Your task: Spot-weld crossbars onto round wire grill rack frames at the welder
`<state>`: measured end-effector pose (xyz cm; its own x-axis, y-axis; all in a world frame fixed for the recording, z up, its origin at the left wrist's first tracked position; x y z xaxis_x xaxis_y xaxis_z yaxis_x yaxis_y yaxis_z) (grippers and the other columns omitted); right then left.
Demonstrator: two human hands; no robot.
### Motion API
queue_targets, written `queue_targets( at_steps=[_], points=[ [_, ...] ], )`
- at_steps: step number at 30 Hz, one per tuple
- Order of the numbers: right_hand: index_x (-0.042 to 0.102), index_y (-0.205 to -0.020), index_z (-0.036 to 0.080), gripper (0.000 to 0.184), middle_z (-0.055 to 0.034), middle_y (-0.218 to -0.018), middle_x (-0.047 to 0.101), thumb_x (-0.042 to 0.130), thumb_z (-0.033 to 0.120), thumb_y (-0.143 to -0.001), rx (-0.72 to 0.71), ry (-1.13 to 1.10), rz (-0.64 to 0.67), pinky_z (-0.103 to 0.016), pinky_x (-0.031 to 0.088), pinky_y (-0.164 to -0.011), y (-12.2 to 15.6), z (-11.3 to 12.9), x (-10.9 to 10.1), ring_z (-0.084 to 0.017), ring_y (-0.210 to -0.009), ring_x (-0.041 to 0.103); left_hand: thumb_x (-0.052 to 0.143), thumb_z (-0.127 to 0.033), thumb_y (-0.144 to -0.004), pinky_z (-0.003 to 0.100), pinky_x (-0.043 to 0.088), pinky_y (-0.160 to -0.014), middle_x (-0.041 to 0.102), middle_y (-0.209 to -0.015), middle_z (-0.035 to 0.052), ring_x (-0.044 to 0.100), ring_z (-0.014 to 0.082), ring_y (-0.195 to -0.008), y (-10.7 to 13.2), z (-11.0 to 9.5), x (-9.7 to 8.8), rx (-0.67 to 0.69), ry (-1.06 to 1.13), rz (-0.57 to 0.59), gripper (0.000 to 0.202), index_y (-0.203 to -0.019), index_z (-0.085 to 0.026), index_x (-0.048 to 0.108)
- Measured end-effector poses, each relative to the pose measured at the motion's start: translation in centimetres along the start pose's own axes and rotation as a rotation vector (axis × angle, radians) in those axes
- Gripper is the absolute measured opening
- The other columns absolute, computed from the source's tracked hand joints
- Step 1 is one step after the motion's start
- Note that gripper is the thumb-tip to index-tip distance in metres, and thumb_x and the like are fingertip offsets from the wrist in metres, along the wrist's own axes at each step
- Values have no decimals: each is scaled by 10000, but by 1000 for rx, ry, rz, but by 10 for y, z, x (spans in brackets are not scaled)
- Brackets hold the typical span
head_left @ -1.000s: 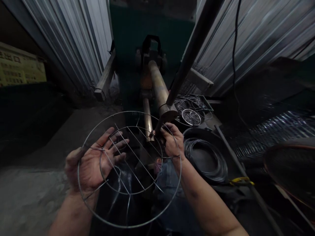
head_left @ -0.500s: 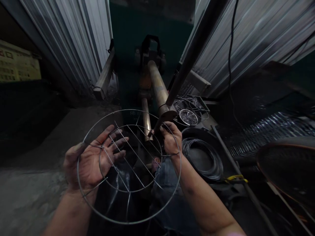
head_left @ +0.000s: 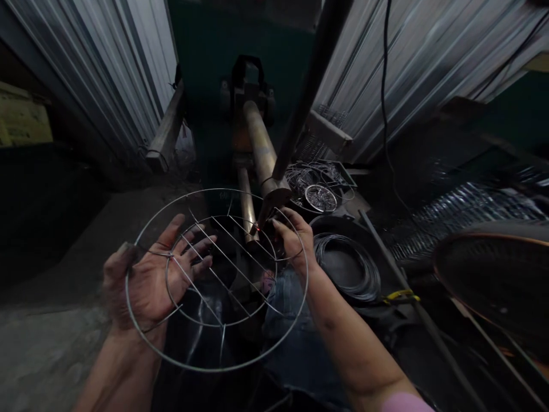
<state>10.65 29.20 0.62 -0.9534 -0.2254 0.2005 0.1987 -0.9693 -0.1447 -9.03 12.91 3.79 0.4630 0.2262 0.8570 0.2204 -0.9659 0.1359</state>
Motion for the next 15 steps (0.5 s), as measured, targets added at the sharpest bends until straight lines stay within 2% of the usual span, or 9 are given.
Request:
queue_targets(
  at_steps=[2,4,6,8,10,13,15],
  points=[
    [660,-937,219,368,-18,-891,664,773,229,-587,75,-79,109,-253,481,-659,17,2,-9,-161,-781,589,623,-625,-679,517,539,-837,367,-1448,198,365,452,-1286,-4,1,-5,-2,20,-43,905,-1418,-167,373],
    [673,-931,224,411,-32,-917,676,792,202,-539,158,-145,185,-264,494,-624,38,4,-17,-175,-767,599,566,-703,-695,507,556,-791,402,-1414,230,411,444,-1257,-12,4,-15,-16,37,-105,942,-1408,-119,372],
    [683,-881,214,347,-39,-873,681,795,233,-553,188,-156,142,-263,485,-536,56,7,-25,-160,-651,581,531,-651,-754,506,554,-794,431,-1384,247,442,424,-1240,-21,11,-21,-54,51,-127,869,-1389,-76,384],
    [681,-829,197,250,-36,-786,674,782,288,-620,170,-122,24,-246,441,-444,68,8,-31,-128,-524,528,537,-527,-783,524,530,-841,432,-1383,247,438,411,-1249,-29,22,-20,-105,67,-75,769,-1375,-59,394],
    [672,-834,183,219,-32,-738,662,758,322,-688,135,-77,-67,-229,403,-404,72,8,-32,-111,-472,503,565,-420,-741,545,496,-889,413,-1398,249,408,417,-1270,-31,33,-14,-141,80,24,759,-1379,-50,385],
    [634,-873,185,203,-24,-761,659,711,334,-760,68,-45,-121,-219,393,-411,67,11,-30,-97,-460,502,592,-281,-616,555,456,-940,430,-1390,233,394,427,-1274,-24,44,-2,-147,58,166,862,-1409,-50,347],
    [607,-856,188,196,-8,-740,646,709,323,-758,38,-14,-118,-215,393,-420,60,13,-29,-92,-456,491,582,-225,-578,556,450,-946,460,-1376,197,421,431,-1249,-14,50,3,-144,28,224,896,-1428,-87,335]
  ],
)
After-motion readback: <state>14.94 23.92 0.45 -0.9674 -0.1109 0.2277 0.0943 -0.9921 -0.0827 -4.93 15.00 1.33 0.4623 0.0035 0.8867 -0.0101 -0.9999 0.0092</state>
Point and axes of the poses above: each hand's wrist, its own y-axis away from the middle knuckle, its own x-axis out of the palm, z = x × y, the point moved 8 cm from there along -y, towards the middle knuckle
